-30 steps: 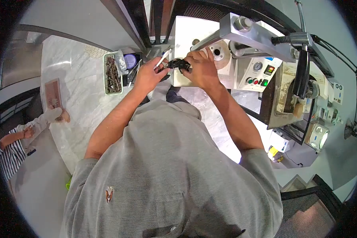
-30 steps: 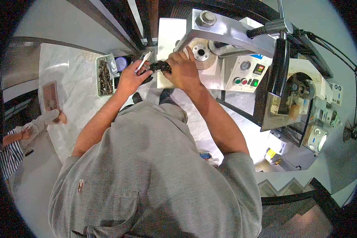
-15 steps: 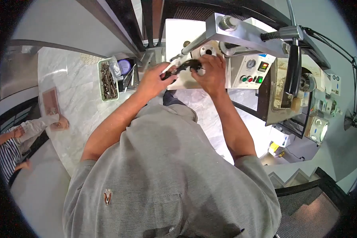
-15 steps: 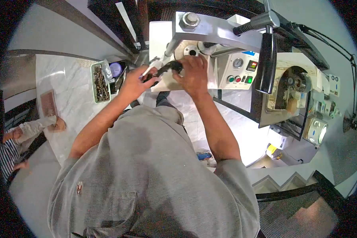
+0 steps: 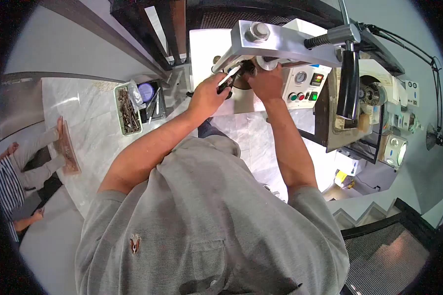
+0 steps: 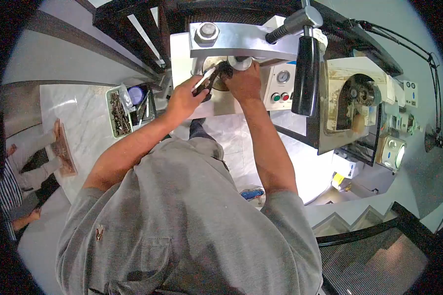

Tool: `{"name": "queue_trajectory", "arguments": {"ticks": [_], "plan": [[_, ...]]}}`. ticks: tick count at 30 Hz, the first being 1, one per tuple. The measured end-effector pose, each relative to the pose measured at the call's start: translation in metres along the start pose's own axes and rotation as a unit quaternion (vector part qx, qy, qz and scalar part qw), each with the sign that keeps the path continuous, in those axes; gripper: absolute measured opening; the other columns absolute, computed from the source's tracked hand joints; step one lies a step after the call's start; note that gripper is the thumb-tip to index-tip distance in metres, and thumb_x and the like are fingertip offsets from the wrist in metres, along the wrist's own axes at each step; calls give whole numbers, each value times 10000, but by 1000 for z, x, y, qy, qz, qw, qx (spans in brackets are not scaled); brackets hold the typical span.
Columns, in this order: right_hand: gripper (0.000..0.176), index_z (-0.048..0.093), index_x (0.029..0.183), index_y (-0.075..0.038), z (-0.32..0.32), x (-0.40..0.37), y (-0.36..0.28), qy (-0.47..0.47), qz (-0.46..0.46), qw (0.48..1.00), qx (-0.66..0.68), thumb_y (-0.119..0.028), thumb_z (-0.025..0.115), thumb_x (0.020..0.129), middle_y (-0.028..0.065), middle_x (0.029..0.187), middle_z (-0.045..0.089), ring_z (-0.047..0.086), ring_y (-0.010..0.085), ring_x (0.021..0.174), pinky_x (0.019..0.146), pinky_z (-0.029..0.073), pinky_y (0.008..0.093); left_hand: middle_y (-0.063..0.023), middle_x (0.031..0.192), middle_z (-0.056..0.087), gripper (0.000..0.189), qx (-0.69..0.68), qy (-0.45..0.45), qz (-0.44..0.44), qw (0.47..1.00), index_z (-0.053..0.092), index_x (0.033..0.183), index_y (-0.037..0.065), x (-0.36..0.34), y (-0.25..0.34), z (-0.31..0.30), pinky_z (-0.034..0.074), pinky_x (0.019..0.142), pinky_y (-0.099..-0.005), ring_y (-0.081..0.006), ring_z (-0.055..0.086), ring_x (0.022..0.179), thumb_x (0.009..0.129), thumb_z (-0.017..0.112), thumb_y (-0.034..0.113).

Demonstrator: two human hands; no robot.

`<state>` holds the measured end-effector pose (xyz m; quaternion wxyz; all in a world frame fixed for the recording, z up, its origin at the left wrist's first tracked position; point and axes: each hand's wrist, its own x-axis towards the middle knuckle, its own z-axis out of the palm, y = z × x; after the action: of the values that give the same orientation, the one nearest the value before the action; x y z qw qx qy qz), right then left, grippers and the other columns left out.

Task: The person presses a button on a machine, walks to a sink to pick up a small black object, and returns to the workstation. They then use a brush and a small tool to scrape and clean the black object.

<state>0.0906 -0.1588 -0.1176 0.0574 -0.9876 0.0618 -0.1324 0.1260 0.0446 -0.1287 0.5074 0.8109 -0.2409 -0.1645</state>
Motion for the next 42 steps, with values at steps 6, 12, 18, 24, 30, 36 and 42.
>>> {"name": "queue_trajectory", "arguments": {"ticks": [6, 12, 18, 24, 30, 36, 42], "plan": [[508, 675, 1160, -134, -9, 6, 1, -14, -16, 1000, -1, -346, 771, 709, 117, 1222, 621, 531, 366, 1150, 1045, 387, 449, -185, 959, 674, 359, 5, -29, -27, 999, 603, 1146, 52, 3, 1, -1, 517, 739, -390, -356, 658, 815, 839, 707, 206], [463, 663, 1106, -96, -8, 3, 6, -4, -72, 997, -6, -332, 747, 717, 132, 1191, 626, 530, 338, 1154, 1046, 358, 460, -138, 970, 690, 288, 17, -49, -47, 998, 622, 1115, 65, 4, 8, -4, 518, 727, -356, -278, 681, 833, 856, 689, 173], [431, 670, 1079, -78, -24, -34, -12, -24, 2, 999, 33, -317, 748, 728, 123, 1150, 635, 549, 325, 1115, 1015, 374, 456, -98, 965, 696, 251, -51, -30, -4, 998, 639, 1100, 61, -9, -3, -19, 503, 778, -297, -204, 665, 847, 869, 683, 147], [427, 658, 1077, -51, -41, -89, -89, -112, 12, 939, 326, -274, 784, 736, 125, 1120, 633, 558, 330, 1093, 963, 419, 415, -91, 948, 690, 215, -134, -99, -130, 977, 649, 1090, 65, -79, -14, -86, 492, 812, -309, -206, 662, 882, 892, 654, 146], [499, 629, 1156, -52, -15, -100, -144, -367, 8, 838, 404, -367, 752, 789, 146, 1145, 612, 595, 309, 1056, 929, 461, 388, -56, 886, 672, 176, -84, 81, -191, 975, 651, 1056, 53, -160, -111, -126, 476, 738, -289, -145, 596, 793, 894, 638, 119], [515, 626, 1167, -41, -20, -113, -157, -456, 65, 808, 368, -433, 695, 840, 151, 1157, 614, 616, 290, 1044, 907, 484, 380, -124, 819, 668, 182, 21, 136, -232, 963, 658, 1023, 76, -163, -211, -129, 484, 695, -344, -229, 625, 728, 862, 652, 160], [497, 621, 1190, -9, -39, -130, -160, -464, 125, 811, 334, -372, 698, 858, 152, 1154, 624, 603, 266, 1074, 931, 473, 350, -173, 861, 685, 208, 90, 110, -252, 957, 669, 995, 89, -149, -293, -109, 504, 759, -443, -363, 661, 840, 809, 687, 182]]}}
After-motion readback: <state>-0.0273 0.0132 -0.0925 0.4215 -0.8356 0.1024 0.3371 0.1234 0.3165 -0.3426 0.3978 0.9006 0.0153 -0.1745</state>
